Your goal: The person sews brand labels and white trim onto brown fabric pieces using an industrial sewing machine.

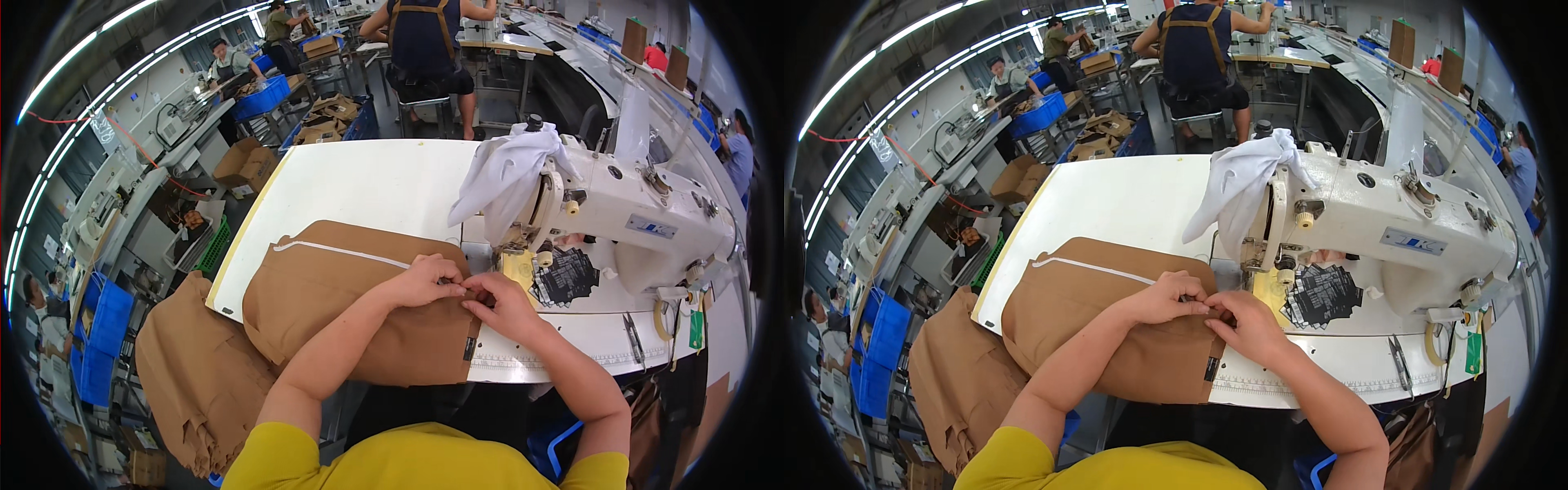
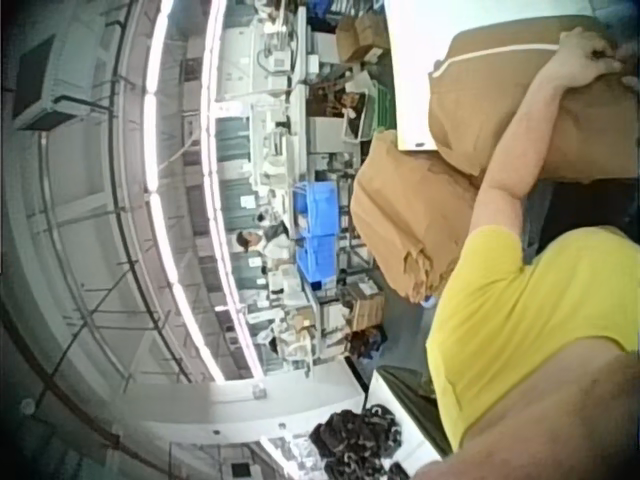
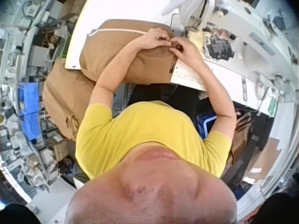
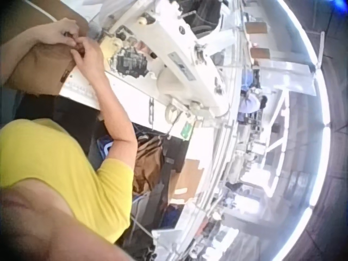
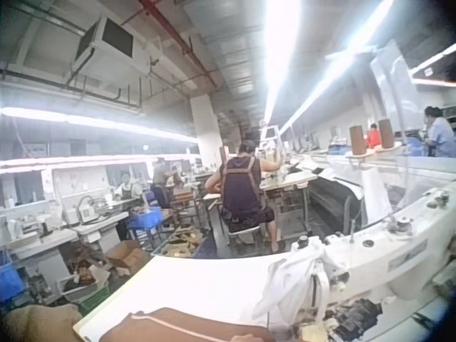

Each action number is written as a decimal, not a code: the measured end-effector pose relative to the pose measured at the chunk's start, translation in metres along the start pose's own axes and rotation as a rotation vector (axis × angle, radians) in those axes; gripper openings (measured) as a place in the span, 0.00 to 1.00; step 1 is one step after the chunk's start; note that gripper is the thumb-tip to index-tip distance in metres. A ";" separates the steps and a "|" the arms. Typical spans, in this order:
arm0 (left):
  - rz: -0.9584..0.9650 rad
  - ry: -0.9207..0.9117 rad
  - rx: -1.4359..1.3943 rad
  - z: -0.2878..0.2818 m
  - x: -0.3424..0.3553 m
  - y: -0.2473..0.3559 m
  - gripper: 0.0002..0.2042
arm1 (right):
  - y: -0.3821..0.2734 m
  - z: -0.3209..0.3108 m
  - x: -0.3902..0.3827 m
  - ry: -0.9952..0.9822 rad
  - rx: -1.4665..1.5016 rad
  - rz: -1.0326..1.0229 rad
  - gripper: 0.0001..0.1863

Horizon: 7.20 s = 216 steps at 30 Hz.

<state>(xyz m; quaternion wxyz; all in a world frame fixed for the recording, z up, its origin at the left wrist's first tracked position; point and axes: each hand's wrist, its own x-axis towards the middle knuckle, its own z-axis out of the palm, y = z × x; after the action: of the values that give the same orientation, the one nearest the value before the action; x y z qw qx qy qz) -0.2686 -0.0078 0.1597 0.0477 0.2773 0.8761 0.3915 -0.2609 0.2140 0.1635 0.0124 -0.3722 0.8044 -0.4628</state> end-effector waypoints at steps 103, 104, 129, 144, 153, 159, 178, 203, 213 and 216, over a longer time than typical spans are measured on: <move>0.347 0.308 0.435 0.013 0.018 0.011 0.05 | 0.015 -0.007 0.001 0.178 0.110 0.096 0.04; 0.339 0.309 0.442 0.013 0.017 0.011 0.06 | 0.017 -0.007 0.001 0.151 0.137 0.150 0.04; 0.112 0.143 0.211 0.011 0.015 0.021 0.06 | 0.025 -0.017 -0.001 0.126 0.201 0.151 0.02; 0.363 0.297 0.360 0.016 0.015 0.023 0.03 | 0.033 -0.024 0.002 0.087 0.419 0.326 0.04; 0.202 0.261 0.238 0.021 0.021 0.030 0.03 | 0.034 -0.028 0.004 0.025 0.464 0.375 0.07; 0.160 0.295 0.237 0.021 0.023 0.032 0.04 | 0.037 -0.028 0.003 0.020 0.482 0.380 0.07; 0.090 0.337 0.121 0.026 0.022 0.033 0.05 | 0.029 -0.022 0.000 0.103 0.570 0.346 0.08; 0.175 0.520 0.231 0.037 0.015 0.029 0.04 | 0.017 -0.025 -0.005 0.094 0.619 0.308 0.06; 0.114 0.445 0.207 0.035 0.016 0.025 0.05 | 0.026 -0.022 -0.004 0.109 0.510 0.260 0.05; 0.101 0.391 0.207 0.030 0.016 0.021 0.06 | 0.027 -0.021 -0.004 0.116 0.470 0.243 0.04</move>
<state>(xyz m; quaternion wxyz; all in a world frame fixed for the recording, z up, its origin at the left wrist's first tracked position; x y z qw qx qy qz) -0.2637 0.0318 0.1557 -0.1715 0.2430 0.8893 0.3475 -0.2814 0.2400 0.1542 0.1077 -0.2328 0.7131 -0.6524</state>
